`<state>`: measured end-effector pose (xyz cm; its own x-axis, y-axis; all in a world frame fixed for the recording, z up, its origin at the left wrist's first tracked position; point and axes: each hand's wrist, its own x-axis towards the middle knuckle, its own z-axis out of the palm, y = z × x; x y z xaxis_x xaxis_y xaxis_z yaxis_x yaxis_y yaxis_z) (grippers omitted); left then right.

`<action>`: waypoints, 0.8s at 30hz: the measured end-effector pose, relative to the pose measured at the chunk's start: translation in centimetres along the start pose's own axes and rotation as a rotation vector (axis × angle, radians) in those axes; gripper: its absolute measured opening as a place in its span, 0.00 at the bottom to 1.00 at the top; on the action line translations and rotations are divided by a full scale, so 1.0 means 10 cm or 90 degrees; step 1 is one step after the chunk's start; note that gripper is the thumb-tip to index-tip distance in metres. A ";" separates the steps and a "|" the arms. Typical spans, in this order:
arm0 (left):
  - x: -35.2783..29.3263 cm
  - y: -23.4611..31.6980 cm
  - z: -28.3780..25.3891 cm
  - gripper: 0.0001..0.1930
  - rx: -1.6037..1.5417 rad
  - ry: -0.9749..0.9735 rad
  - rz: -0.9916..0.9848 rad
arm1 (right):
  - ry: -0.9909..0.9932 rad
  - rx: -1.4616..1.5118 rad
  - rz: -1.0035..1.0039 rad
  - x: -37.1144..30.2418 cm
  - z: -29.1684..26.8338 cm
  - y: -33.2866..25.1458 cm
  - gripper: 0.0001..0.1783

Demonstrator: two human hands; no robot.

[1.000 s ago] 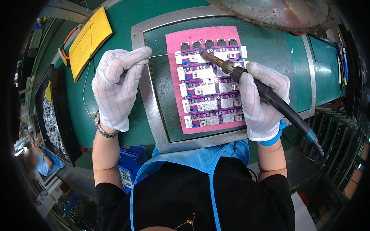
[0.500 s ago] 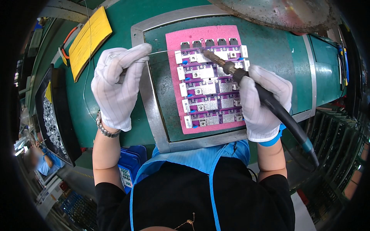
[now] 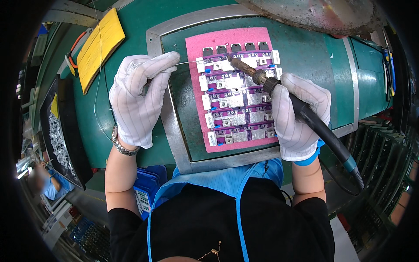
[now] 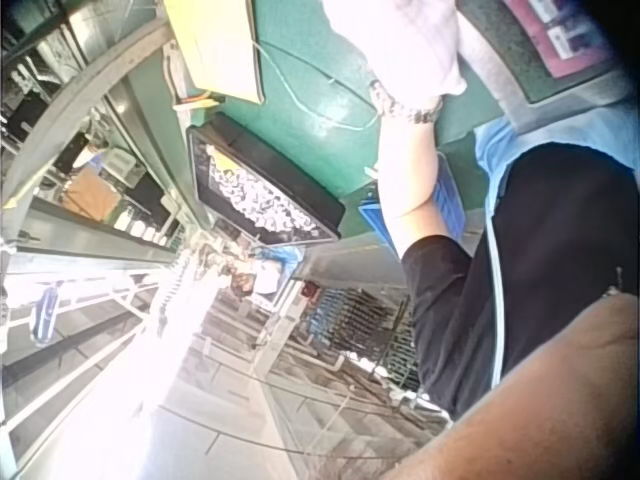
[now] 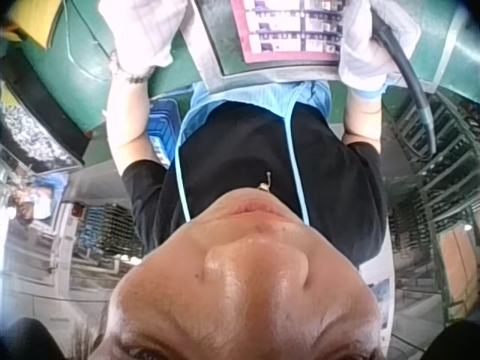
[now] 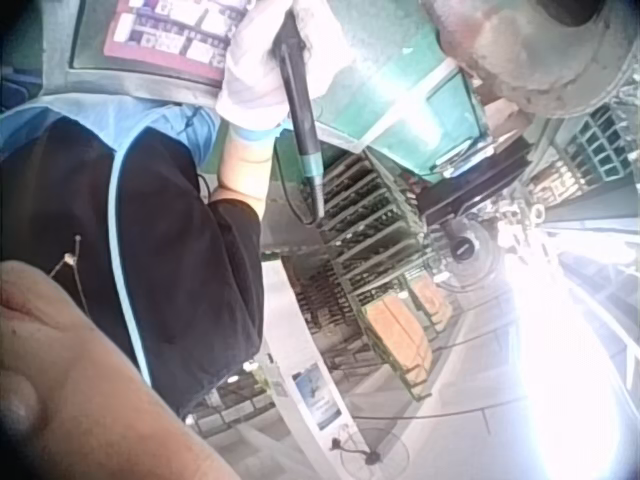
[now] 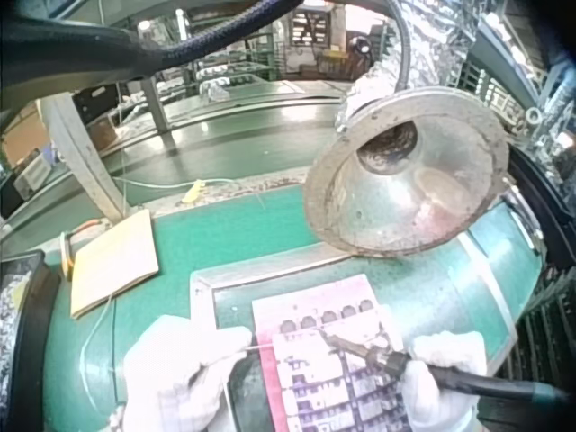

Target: The person solders electronic components onto printed circuit boards using a soldering iron and solder wire.

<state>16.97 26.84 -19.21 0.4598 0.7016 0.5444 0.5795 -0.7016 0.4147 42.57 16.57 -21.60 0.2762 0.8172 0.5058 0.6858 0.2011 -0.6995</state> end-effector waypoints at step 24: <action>-0.03 0.03 -0.01 0.06 -0.016 0.017 -0.059 | 0.063 0.035 -0.047 0.04 -0.03 0.01 0.12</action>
<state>16.94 26.41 -19.17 0.3861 0.7604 0.5222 0.6015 -0.6368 0.4824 42.96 16.75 -21.33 0.2941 0.7422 0.6022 0.6696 0.2896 -0.6839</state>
